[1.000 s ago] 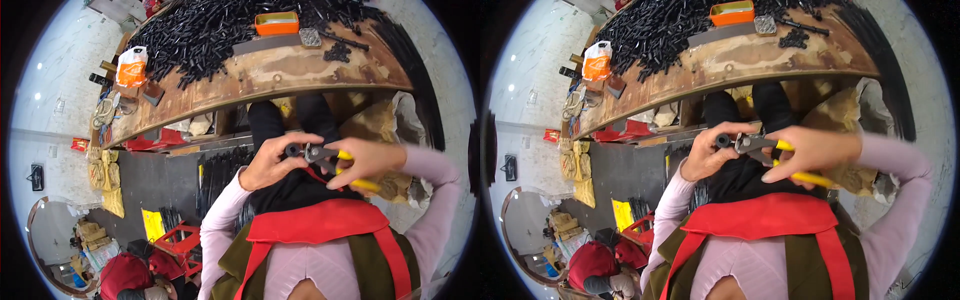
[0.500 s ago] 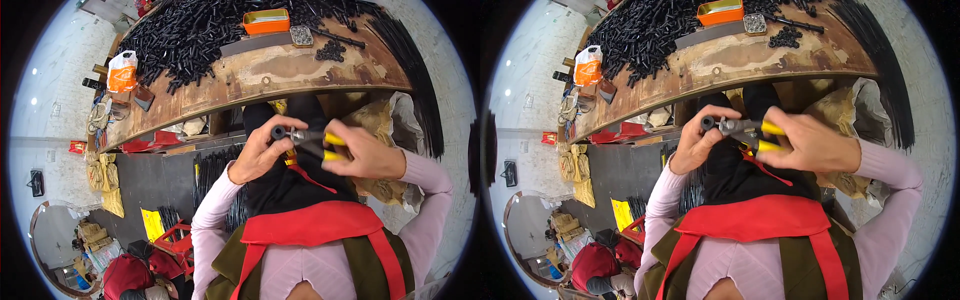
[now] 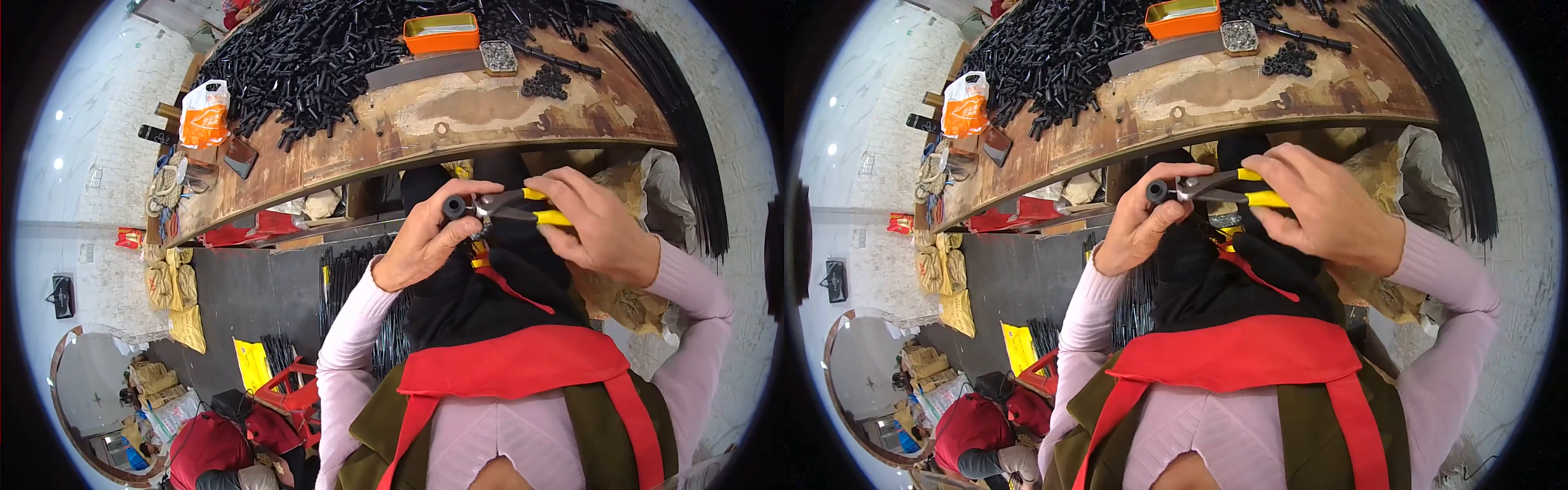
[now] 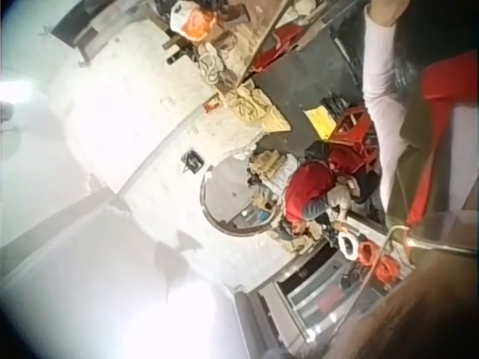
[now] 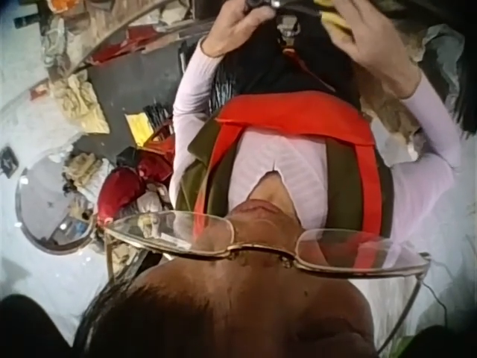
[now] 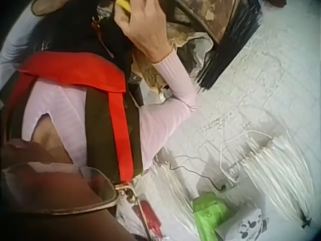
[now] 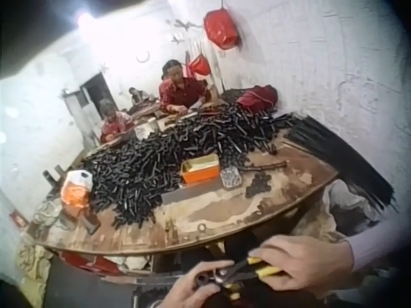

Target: Assembling black plastic wiring components into a connector template and trimming them with pliers.

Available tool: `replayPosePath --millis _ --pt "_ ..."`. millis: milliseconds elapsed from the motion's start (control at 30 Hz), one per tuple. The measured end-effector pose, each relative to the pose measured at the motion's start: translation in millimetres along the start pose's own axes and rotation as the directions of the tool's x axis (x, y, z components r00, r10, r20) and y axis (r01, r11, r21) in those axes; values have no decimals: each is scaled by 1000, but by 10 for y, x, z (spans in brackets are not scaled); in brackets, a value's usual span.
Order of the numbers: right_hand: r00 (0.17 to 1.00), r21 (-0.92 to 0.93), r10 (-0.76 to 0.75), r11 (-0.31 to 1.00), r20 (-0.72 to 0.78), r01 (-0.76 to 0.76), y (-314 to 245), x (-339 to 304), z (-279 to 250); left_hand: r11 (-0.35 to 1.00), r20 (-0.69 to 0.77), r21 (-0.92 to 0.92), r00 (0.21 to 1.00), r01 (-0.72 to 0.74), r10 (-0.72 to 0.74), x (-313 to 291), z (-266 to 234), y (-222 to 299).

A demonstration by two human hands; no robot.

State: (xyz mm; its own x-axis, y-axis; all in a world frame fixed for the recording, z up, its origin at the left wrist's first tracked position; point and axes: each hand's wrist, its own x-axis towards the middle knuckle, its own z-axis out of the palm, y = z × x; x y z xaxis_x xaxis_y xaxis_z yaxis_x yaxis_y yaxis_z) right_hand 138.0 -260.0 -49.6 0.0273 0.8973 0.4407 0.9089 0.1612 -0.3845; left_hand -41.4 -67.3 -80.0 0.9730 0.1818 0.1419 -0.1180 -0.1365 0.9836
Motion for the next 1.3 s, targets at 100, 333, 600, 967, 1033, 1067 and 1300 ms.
replayPosePath --millis 100,333,600,967,1033,1067,1300 --pt "983 89 42 994 180 -59 11 31 -116 997 17 -66 999 44 -43 21 -53 7" --pt "760 419 228 721 609 -552 -36 37 -33 992 34 -121 999 -26 30 -38 -11 -96" --pt "856 391 239 811 458 -435 6 35 79 999 -74 -5 996 -47 47 -51 80 -137" --pt "679 337 342 671 650 -661 -40 170 -74 998 -75 11 996 -54 55 -33 72 -211" --pt "778 412 299 713 553 -568 27 54 91 999 -116 42 992 -35 40 -25 94 -280" --pt "799 425 292 723 525 -544 65 42 130 998 -142 50 989 -46 53 -13 114 -310" --pt "1000 114 15 993 23 -18 846 219 387 999 -210 -34 977 -31 23 252 -48 -327"
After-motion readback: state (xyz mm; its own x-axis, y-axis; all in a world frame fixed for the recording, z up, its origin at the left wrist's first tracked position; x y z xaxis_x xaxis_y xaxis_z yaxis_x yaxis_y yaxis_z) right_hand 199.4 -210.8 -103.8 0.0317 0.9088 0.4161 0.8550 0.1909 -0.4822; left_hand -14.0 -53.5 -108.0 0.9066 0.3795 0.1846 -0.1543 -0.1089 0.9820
